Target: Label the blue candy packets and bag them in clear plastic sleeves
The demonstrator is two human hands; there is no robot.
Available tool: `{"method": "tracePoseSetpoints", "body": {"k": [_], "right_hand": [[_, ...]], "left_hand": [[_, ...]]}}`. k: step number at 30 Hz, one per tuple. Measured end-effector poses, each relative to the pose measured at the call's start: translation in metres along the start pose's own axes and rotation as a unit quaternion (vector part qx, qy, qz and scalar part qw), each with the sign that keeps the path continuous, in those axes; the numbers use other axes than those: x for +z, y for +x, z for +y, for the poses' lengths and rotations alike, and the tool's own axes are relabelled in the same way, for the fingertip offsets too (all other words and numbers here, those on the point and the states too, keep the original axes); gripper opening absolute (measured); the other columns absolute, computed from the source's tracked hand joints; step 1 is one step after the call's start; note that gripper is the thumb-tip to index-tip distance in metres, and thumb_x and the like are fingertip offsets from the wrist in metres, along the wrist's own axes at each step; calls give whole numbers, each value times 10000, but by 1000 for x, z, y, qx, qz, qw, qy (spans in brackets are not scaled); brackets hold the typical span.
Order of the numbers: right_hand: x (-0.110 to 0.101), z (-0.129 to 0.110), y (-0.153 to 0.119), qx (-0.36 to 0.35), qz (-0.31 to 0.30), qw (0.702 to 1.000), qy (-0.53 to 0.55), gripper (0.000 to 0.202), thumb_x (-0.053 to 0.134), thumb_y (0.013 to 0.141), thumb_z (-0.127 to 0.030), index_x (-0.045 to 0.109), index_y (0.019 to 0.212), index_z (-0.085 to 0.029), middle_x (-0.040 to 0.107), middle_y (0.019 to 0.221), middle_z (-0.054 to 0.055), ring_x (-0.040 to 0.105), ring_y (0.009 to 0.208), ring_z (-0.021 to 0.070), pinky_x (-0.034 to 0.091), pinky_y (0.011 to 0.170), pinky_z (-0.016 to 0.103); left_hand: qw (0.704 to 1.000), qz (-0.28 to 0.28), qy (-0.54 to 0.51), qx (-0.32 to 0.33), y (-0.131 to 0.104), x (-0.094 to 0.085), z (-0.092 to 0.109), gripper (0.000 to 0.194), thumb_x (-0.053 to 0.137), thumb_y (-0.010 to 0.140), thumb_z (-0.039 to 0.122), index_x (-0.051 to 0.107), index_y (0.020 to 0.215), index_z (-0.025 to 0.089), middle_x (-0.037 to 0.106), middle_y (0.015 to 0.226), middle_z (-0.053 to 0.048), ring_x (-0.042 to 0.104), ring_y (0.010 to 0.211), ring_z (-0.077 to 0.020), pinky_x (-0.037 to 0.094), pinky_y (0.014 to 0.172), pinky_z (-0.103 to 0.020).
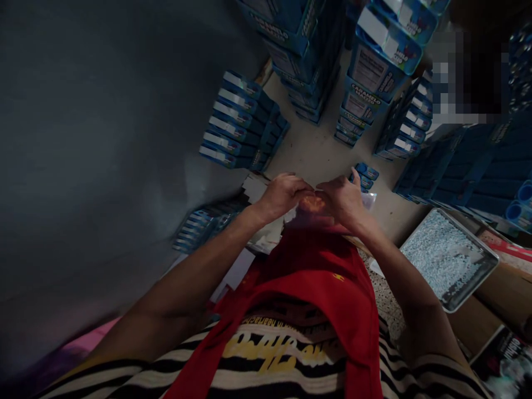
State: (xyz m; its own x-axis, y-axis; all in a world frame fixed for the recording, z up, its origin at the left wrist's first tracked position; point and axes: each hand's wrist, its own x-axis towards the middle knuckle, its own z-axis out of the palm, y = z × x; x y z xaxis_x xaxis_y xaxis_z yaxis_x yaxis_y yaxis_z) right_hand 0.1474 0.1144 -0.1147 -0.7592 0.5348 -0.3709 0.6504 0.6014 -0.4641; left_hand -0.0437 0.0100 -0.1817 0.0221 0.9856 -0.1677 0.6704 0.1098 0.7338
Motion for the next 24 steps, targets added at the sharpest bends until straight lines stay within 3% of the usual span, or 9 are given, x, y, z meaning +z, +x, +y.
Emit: {"method": "tracePoseSetpoints", "body": {"k": [6,9,12,15,20,24], "right_hand": [[6,7,10,28,-15,999,32,268,559,1059,-248,825,1028,-253,843,980,51,732,1009,260,292,1241,542],[7,10,11,23,-35,998,37,254,579,1058,-258,831,1033,-239,844,983,61,737,1025,274,281,1243,571],[12,1,14,0,-18,1000,11,252,589,1061,-291,826,1140,-257,845,1086,73,714,1122,301,198,1280,624],[19,-10,22,-25,-25,999,-11,280,550,1071,-279,819,1149,-282,842,1123,55,700,1156,293,148,1302,616],[20,-11,31,2,-61,998,-14,288,518,1070,-230,805,1080,-248,842,1046,63,732,1100,274,214,1274,551],[16,-6,30,7,-76,997,-1,269,529,1085,-259,797,1082,-243,844,1040,54,750,1103,267,228,1263,521]], "left_hand": [[994,64,-79,-46,-14,-11,-4,169,761,966,331,848,1065,225,832,1006,-60,757,951,-219,535,903,-317],[995,33,-90,-34,-21,-10,-14,169,714,994,322,837,1021,210,811,963,-64,748,904,-203,531,830,-296],[995,15,-94,-42,-22,-8,-20,186,688,999,311,827,944,201,786,878,-60,728,830,-195,515,767,-288],[989,18,-133,-67,-21,-8,-19,150,703,969,280,829,922,213,803,889,-52,733,837,-192,531,798,-288],[950,131,-224,-172,-26,-7,-14,201,816,836,297,825,1023,222,797,847,-15,722,793,-182,547,769,-282],[922,148,-292,-208,-29,-5,-13,165,853,771,316,802,886,209,753,758,3,685,724,-155,516,691,-255]]}}
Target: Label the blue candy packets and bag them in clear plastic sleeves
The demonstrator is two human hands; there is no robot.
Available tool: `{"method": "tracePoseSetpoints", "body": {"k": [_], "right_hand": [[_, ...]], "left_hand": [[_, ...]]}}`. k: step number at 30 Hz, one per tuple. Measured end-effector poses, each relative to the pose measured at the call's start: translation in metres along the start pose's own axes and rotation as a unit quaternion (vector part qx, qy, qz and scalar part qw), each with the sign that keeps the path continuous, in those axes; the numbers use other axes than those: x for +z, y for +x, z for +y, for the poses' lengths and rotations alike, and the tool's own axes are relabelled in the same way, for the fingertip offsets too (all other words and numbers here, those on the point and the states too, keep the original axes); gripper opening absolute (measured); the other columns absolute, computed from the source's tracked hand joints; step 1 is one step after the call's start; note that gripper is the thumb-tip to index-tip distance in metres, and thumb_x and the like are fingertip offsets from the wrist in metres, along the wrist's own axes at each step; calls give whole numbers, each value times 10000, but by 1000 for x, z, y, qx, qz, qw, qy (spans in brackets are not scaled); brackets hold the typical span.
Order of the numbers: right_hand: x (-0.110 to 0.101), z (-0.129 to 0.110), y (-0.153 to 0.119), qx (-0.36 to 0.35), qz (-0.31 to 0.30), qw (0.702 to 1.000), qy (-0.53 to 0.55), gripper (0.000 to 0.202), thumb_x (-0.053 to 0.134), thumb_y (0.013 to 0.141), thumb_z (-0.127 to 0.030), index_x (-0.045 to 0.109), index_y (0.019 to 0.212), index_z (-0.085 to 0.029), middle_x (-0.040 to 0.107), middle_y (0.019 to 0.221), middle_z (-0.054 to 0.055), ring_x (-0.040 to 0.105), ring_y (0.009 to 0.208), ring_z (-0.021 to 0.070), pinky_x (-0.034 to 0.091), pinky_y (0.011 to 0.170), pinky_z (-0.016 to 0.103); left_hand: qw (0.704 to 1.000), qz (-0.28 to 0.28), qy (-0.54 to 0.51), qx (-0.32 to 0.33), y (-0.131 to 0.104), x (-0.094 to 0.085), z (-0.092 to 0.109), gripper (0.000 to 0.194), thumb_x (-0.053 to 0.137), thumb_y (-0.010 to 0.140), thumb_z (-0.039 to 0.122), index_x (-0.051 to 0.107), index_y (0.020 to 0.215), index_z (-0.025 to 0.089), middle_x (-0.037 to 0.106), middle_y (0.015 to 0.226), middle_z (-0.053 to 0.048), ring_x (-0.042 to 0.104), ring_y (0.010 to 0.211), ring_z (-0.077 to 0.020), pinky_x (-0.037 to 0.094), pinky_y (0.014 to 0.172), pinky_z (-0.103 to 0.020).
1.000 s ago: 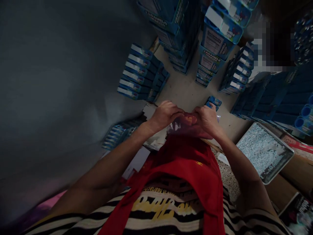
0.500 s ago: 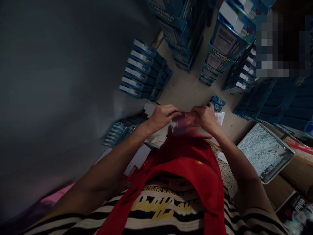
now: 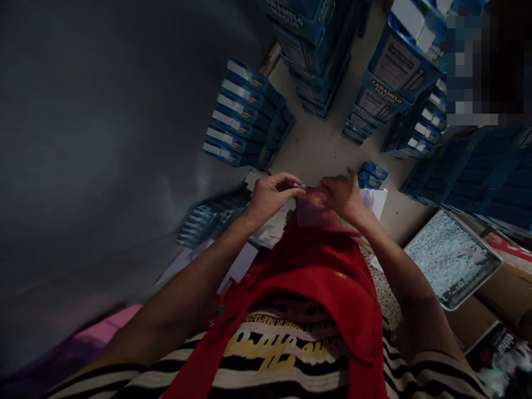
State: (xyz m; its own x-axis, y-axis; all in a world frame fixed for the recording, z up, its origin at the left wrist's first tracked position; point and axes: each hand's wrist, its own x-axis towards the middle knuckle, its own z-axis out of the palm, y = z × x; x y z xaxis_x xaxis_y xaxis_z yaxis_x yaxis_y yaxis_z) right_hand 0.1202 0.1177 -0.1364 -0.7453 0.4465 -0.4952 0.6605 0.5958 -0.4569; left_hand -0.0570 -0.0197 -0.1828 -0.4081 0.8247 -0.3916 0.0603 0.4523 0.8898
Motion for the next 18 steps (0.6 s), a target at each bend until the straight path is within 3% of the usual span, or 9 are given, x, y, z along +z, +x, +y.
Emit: {"method": "tracePoseSetpoints", "body": {"k": [7,10,12,14,18], "right_hand": [[2,-6,-1,-4,-2,1000,11,266,535,1100,-275,798,1088,-232,850,1049,58,764,1083,261,281,1238,500],[-5,-7,-15,3,11,1000,-4,291,577,1088,-304,745,1316,-238,847,1119,89,761,1073,270,417,1112,438],[-12,-1,-35,26,25,999,-21,447,653,1043,-308,644,1486,-251,825,1206,114,756,1077,283,486,972,389],[-17,11,-64,60,39,997,-26,530,709,991,-274,619,1513,-252,792,1292,134,752,1090,295,511,886,365],[-13,45,-131,127,74,982,121,236,679,990,-255,782,1202,-240,841,1086,84,782,945,259,548,810,338]], "left_hand": [[998,-10,37,-51,5,-10,6,115,836,756,324,811,769,212,777,727,-17,690,690,-164,532,677,-263],[998,-17,38,-37,7,-17,6,137,839,721,337,780,709,214,761,695,-17,673,673,-157,522,658,-254],[999,-20,25,-27,7,-21,7,127,828,711,339,777,701,224,760,695,-16,667,671,-156,524,656,-256],[999,-32,17,-27,7,-23,10,120,827,709,349,794,709,233,770,708,-22,673,678,-165,536,652,-267],[997,-64,11,-52,6,-15,21,156,885,676,359,810,692,224,770,696,-41,689,655,-183,573,633,-294]]}}
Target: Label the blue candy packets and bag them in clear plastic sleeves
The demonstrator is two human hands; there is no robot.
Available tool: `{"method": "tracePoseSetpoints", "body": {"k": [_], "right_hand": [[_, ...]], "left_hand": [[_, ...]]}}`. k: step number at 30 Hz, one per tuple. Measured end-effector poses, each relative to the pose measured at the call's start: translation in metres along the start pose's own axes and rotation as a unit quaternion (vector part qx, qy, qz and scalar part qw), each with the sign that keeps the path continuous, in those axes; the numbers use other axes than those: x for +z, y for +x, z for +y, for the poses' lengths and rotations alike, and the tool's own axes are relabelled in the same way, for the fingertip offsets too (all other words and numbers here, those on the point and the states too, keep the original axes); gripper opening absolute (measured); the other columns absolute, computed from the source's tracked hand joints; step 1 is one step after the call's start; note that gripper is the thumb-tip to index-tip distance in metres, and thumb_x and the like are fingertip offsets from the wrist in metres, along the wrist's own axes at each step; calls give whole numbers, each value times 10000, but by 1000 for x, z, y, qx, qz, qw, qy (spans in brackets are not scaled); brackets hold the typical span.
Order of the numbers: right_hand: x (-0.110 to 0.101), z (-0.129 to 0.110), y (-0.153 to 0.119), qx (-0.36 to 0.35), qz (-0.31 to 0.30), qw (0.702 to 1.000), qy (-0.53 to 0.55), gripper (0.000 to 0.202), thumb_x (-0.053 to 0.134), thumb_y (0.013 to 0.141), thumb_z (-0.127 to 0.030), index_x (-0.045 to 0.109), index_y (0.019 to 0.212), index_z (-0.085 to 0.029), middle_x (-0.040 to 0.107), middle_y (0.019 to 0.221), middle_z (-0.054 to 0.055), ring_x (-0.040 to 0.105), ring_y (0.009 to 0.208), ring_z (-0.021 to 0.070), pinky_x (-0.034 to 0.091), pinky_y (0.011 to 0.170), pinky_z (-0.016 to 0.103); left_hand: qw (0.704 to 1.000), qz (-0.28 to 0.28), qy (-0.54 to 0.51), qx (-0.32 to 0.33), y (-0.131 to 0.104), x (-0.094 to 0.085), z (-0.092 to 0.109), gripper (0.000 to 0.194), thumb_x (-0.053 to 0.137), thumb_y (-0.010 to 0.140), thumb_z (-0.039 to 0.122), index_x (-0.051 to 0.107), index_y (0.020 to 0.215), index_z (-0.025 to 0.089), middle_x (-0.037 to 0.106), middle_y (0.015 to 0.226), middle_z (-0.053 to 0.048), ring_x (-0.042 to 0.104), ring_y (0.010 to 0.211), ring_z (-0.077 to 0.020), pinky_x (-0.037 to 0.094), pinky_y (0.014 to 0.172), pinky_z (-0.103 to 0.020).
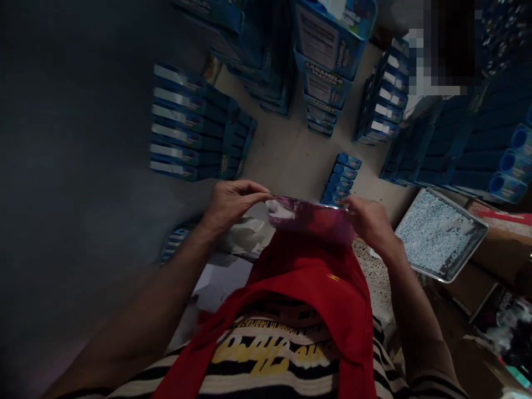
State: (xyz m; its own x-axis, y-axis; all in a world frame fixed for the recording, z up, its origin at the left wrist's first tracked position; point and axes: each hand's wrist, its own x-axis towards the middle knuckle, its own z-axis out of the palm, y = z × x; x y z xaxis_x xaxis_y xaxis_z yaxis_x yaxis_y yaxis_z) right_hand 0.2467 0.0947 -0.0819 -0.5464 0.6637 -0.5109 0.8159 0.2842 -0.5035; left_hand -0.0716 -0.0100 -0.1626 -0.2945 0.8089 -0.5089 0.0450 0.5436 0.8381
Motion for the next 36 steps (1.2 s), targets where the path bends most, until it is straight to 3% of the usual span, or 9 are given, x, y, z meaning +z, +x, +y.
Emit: {"method": "tracePoseSetpoints", "body": {"k": [5,9,14,19,23,26,31,33,36], "right_hand": [[3,48,-59,114,60,970,208,230,740,929,-446,846,975,-247,861,941,55,801,851,253,589,776,347],[2,68,-89,147,122,963,190,258,696,947,-457,858,960,-257,856,994,64,789,918,253,580,830,364],[-10,84,-99,144,174,963,148,289,646,963,-459,833,941,-240,823,952,75,750,887,234,564,843,364],[-45,114,-126,193,116,955,192,371,698,915,-589,776,846,-233,691,689,24,603,642,181,479,631,316],[-88,164,-168,223,70,933,274,415,783,842,-668,766,793,-257,600,630,12,494,564,154,380,529,299],[-105,207,-175,218,63,942,248,422,784,836,-672,767,793,-252,597,643,23,489,584,163,377,551,319],[-69,235,-120,224,154,962,-15,335,629,984,-479,808,922,-203,780,976,146,668,898,287,487,837,442],[-39,221,-95,223,216,943,-123,289,612,1012,-364,823,1083,-180,776,1180,212,654,1108,370,463,965,531],[7,184,-69,146,227,955,-123,319,562,1055,-320,811,1204,-187,783,1203,202,640,1145,387,447,1016,561]], "left_hand": [[997,-67,-31,-25,3,39,14,227,912,666,375,766,704,206,741,669,-36,666,591,-171,558,552,-279],[994,-97,-47,-3,8,84,23,217,849,736,374,725,736,196,652,603,7,571,539,-118,450,504,-228],[996,-68,-59,-1,11,120,31,181,789,787,321,676,729,193,588,572,26,526,535,-106,401,529,-235],[994,-85,-61,-28,0,152,43,261,839,765,391,677,742,188,641,640,6,556,578,-121,425,543,-245],[974,-182,-117,-68,-15,202,49,375,890,752,501,698,805,183,718,738,-30,650,666,-159,523,586,-268],[962,-209,-146,-100,-16,242,43,386,896,776,517,719,843,180,763,817,-52,694,725,-177,584,644,-293],[974,-140,-121,-131,0,283,18,164,790,883,311,720,810,182,765,805,-31,684,680,-155,592,669,-287],[989,-94,-74,-91,5,289,10,125,742,902,261,725,805,185,762,791,-26,689,708,-164,582,686,-281],[999,-39,-12,-27,9,292,1,113,727,903,267,729,823,187,761,787,-29,699,776,-181,558,703,-268]]}}
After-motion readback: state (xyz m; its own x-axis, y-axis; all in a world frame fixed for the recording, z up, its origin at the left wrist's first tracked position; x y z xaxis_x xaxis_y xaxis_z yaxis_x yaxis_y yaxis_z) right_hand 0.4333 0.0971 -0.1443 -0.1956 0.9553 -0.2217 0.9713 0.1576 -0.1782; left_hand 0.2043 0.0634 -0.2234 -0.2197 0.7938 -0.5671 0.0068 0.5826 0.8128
